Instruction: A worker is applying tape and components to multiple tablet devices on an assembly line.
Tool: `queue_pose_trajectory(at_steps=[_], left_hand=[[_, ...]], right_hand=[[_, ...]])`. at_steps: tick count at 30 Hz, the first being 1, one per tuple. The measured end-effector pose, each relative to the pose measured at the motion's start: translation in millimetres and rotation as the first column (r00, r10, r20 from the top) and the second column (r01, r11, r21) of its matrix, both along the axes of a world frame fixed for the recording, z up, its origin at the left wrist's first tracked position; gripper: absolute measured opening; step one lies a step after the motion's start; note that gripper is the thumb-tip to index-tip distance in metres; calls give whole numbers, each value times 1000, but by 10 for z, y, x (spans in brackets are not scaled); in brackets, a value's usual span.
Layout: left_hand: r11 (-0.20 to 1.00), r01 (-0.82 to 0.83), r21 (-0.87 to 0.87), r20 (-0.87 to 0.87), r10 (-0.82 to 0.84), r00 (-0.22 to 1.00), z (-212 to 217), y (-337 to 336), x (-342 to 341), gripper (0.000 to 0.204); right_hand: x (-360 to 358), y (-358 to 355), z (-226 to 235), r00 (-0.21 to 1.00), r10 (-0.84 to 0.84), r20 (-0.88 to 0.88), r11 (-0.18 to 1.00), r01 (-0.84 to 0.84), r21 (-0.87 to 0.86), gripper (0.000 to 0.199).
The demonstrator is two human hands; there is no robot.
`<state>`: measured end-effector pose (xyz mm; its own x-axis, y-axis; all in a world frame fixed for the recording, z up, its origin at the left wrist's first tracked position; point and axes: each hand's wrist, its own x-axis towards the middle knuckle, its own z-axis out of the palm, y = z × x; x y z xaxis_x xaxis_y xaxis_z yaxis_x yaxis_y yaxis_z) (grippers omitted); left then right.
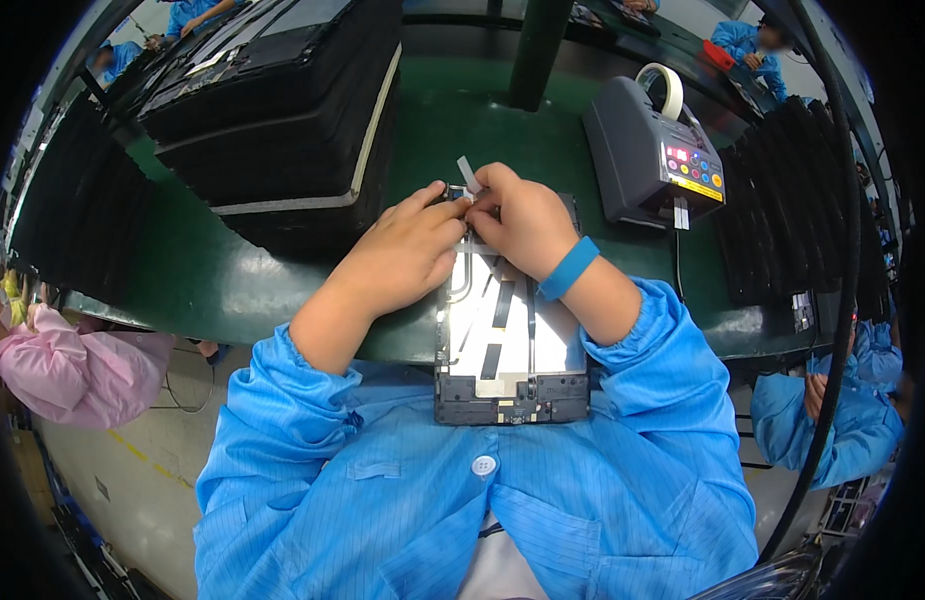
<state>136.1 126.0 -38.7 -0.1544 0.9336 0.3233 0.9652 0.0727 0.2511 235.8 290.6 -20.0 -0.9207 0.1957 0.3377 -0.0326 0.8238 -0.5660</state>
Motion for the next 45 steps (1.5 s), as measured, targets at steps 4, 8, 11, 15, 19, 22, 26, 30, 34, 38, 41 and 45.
queue_pose_trajectory(at_steps=[4,8,11,15,19,22,26,30,34,38,41,45], left_hand=[[1000,-9,-15,26,9,1000,13,1,9,32],[1000,-15,-10,50,16,999,-6,3,0,32],[1000,-11,-20,63,13,998,15,8,4,32],[999,-40,24,75,39,996,-58,-18,-2,31],[994,-88,57,190,76,979,-43,-9,51,32],[997,-49,57,157,40,987,-20,-6,49,33],[999,-23,41,112,18,994,-23,-15,26,28],[998,-35,53,135,28,990,-20,26,40,23],[989,-95,112,165,75,983,63,59,107,21],[992,-95,78,107,87,990,169,143,116,20],[990,-119,70,103,111,988,206,212,98,19],[992,-120,46,38,118,992,272,268,86,10]], right_hand=[[-15,-8,-10,997,-64,46,990,70,-125,25],[27,-13,33,993,-26,113,997,34,-66,23],[68,42,12,994,95,62,983,-103,151,18],[159,173,61,969,207,137,977,-211,16,25],[192,265,-54,977,193,89,864,-126,-487,35],[179,266,-90,967,254,30,894,-223,-388,34],[175,227,-81,962,273,26,948,-264,-178,34],[174,242,-145,971,236,25,964,-231,-135,35],[228,175,-63,974,212,74,974,-205,-95,35],[242,212,-93,970,213,117,964,-189,-184,43],[223,289,-170,972,231,27,940,-216,-263,43],[232,312,-183,976,214,45,871,-170,-460,41]])
